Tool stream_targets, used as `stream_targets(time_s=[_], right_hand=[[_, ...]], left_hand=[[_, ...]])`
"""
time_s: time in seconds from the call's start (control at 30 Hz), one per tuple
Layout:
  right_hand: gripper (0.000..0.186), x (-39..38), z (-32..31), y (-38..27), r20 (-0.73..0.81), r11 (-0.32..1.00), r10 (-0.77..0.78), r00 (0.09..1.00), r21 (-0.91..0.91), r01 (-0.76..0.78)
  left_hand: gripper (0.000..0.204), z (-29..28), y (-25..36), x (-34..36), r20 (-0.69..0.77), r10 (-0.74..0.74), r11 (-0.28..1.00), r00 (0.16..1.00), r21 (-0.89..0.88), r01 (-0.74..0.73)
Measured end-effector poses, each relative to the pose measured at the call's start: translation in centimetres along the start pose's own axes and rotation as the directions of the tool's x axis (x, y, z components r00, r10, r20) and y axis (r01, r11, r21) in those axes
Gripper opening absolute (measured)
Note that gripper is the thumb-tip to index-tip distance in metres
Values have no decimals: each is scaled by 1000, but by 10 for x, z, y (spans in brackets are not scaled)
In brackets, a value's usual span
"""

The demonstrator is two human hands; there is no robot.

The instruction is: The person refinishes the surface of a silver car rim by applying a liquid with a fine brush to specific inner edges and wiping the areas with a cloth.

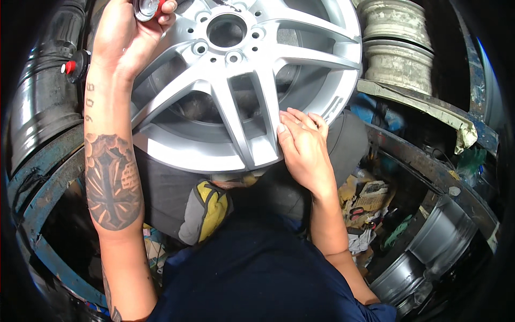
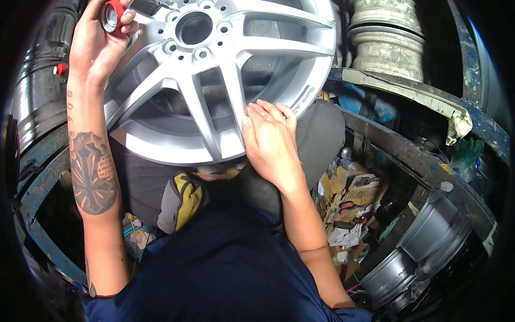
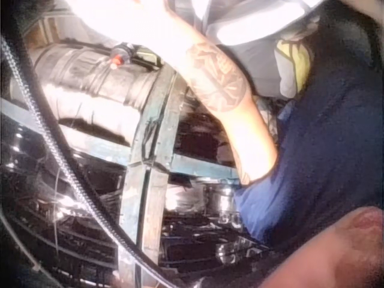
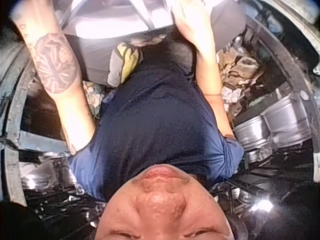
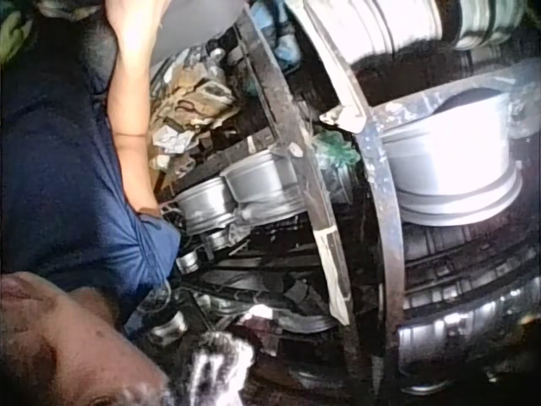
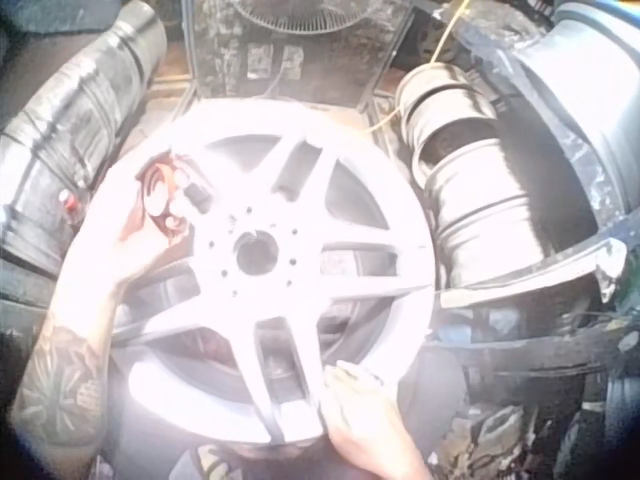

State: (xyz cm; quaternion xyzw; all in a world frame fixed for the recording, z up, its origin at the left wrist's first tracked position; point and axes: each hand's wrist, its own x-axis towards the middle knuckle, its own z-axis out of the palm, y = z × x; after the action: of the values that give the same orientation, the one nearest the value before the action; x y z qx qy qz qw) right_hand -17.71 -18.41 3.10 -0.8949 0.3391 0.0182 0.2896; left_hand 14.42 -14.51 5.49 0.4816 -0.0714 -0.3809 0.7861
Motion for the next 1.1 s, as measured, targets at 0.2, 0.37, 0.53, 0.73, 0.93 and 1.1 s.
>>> stream_targets(time_s=[0.2,0.37,0.53,0.73,0.93,1.1], right_hand=[[35,0,-2,0,8,1000,-6,1000,3,6],[35,-1,-2,-2,16,1000,-18,1000,-24,19],[35,0,-1,0,9,1000,-14,1000,-18,14],[34,1,-2,-2,9,1000,-12,1000,-6,12],[34,1,-3,-1,9,1000,-15,1000,-20,15],[34,-2,-4,-1,27,999,-25,999,-28,26]], left_hand=[[12,8,0,-1,-23,-14,997,1000,-81,12],[11,-1,0,2,59,-20,994,998,-106,26],[13,3,1,0,41,-35,992,999,-121,40],[13,0,2,2,52,-75,986,996,-146,82],[12,5,2,-3,29,-12,997,1000,-70,14],[12,2,5,1,73,-47,992,996,-111,55]])
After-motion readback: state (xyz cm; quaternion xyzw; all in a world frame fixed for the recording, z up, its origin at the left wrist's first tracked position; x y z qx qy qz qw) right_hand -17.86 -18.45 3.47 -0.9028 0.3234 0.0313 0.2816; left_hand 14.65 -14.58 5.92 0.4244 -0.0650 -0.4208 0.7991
